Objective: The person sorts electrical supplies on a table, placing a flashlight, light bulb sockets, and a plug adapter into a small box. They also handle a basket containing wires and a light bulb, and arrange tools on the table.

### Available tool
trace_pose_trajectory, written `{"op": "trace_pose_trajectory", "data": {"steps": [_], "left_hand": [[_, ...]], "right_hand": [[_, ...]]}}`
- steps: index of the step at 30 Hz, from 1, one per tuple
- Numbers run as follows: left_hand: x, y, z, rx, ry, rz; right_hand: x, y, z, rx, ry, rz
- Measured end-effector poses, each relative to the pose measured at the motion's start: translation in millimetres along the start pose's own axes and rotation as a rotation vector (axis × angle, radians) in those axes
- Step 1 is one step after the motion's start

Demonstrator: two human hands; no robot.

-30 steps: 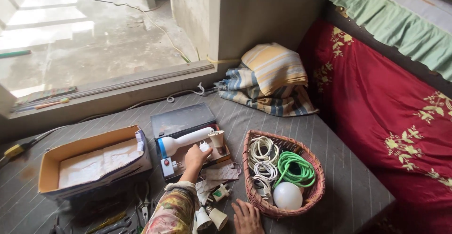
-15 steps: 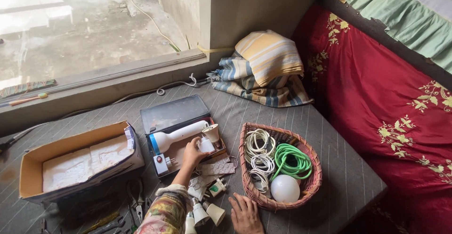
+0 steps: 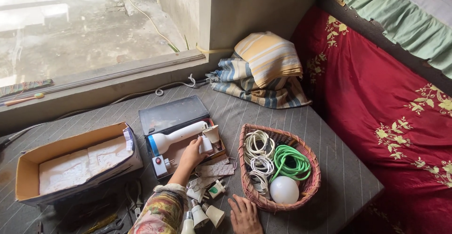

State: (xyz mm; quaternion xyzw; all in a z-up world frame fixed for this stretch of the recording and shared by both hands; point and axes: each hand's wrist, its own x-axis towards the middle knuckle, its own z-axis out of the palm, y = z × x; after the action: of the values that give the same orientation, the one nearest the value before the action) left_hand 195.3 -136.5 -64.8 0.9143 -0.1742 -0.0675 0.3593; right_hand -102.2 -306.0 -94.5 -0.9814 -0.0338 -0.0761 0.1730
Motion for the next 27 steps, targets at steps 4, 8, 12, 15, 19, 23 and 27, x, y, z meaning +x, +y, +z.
{"op": "trace_pose_trajectory", "data": {"steps": [4, 8, 12, 15, 19, 23, 27], "left_hand": [[6, -13, 1, 0.054, -0.077, -0.044], [16, -27, -13, 0.201, -0.101, 0.028], [9, -22, -23, 0.286, 0.078, 0.102], [-8, 9, -36, 0.24, 0.162, 0.074], [-15, 18, -35, 0.197, 0.181, 0.014], [-5, 14, -23, 0.177, 0.214, -0.017], [2, 21, -15, 0.128, 0.237, -0.024]], "right_hand": [[-1, 1, 2, 0.011, -0.016, 0.007], [-3, 9, 14, 0.005, 0.015, -0.014], [-4, 11, 17, -0.005, 0.056, -0.033], [-5, 11, 18, -0.004, 0.062, -0.039], [-6, 10, 18, -0.001, 0.035, -0.029], [-4, 14, 21, -0.005, 0.029, -0.03], [-6, 21, 32, -0.017, 0.049, -0.05]]}}
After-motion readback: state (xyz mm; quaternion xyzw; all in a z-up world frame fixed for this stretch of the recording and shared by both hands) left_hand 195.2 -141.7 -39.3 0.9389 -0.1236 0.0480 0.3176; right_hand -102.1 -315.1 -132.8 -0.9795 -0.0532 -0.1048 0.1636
